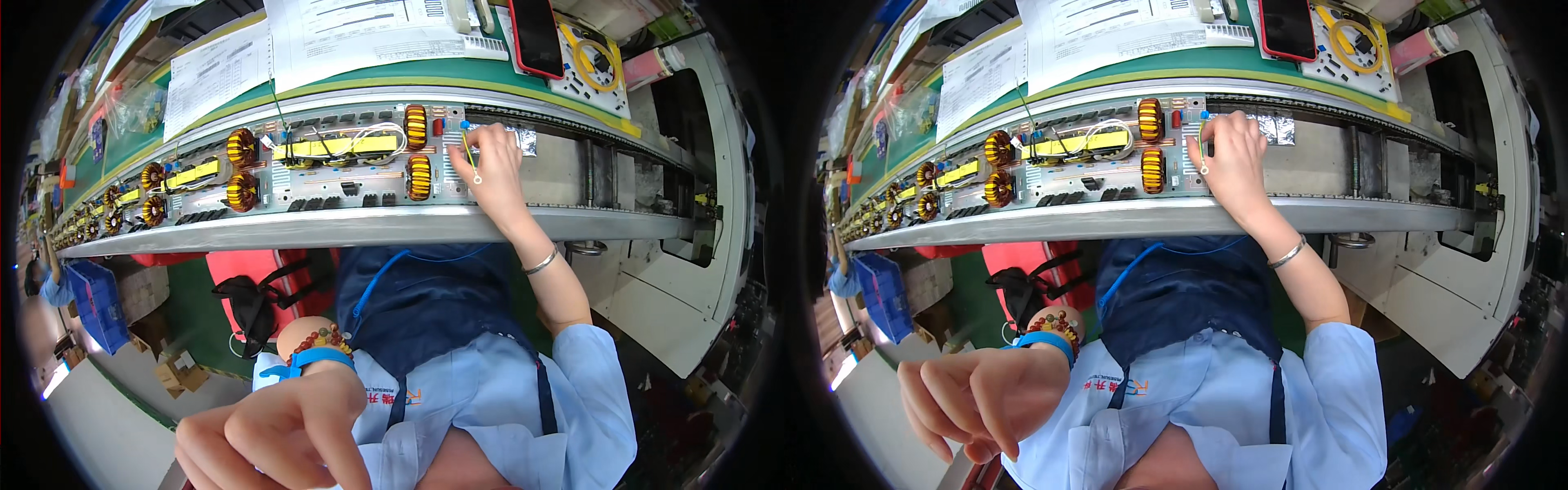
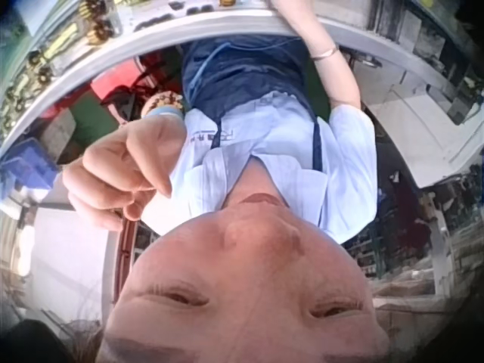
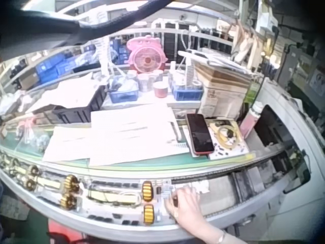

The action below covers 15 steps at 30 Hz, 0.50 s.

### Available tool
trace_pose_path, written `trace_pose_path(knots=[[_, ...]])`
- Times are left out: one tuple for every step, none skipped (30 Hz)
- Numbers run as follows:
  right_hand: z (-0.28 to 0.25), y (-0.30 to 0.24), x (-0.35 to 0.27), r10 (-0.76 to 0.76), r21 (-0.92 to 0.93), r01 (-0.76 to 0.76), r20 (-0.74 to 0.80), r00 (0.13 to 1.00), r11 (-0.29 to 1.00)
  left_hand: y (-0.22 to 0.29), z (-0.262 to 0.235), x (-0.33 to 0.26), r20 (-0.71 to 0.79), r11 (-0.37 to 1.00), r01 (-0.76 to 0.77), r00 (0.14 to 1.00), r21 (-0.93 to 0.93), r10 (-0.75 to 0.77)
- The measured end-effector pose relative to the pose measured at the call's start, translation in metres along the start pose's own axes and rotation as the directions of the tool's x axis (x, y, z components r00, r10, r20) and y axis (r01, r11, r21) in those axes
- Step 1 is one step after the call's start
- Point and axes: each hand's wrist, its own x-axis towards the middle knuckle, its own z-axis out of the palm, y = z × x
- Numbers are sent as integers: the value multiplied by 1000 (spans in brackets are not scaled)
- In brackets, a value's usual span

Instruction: The person is assembling electronic components on a long circuit board at a workbench. They repeatedly pick up small black rectangular parts and insert them into slots on the board, then adjust yellow wires and coils. The person works methodically along the length of the board, handling components one at a time.

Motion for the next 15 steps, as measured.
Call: trace_pose_path(knots=[[-4,-1,1,3,-58,-4,-10,1000,998,0,-4,-1,-1,1000,-17,1000,12,17],[-6,-1,1,6,-116,-8,-19,1000,993,0,-7,-3,-2,999,-33,999,25,33],[-7,7,1,101,64,-105,64,993,992,0,-9,-5,-44,997,-42,998,71,46],[-11,21,4,172,234,-207,160,972,950,0,-8,-8,-83,991,-54,994,119,64],[-17,37,9,223,386,-315,264,938,867,-1,-7,-10,-118,984,-63,990,167,83],[-26,50,17,187,379,-298,304,934,876,7,-15,-9,-71,977,82,995,198,-69],[-32,59,26,115,173,-180,332,936,968,7,-18,-12,-103,959,119,990,259,-95],[-32,66,31,82,40,-106,381,921,994,6,-21,-14,-155,943,169,979,286,-129],[-31,73,35,59,-90,-22,434,899,996,5,-25,-18,-208,925,221,965,310,-161],[-22,81,37,13,-157,66,454,891,985,4,-31,-22,-216,913,271,953,304,-211],[-8,87,40,-40,-213,161,479,877,964,1,-38,-24,-176,899,274,958,341,-225],[3,93,40,-88,-267,253,506,858,930,0,-42,-28,-202,882,284,954,376,-221],[12,88,45,-99,-306,298,528,844,904,1,-45,-32,-230,857,290,951,426,-208],[20,82,49,-108,-344,341,548,829,875,2,-49,-35,-226,836,292,952,465,-207],[26,78,53,-114,-380,383,568,815,842,5,-49,-36,-249,808,317,944,498,-217]])
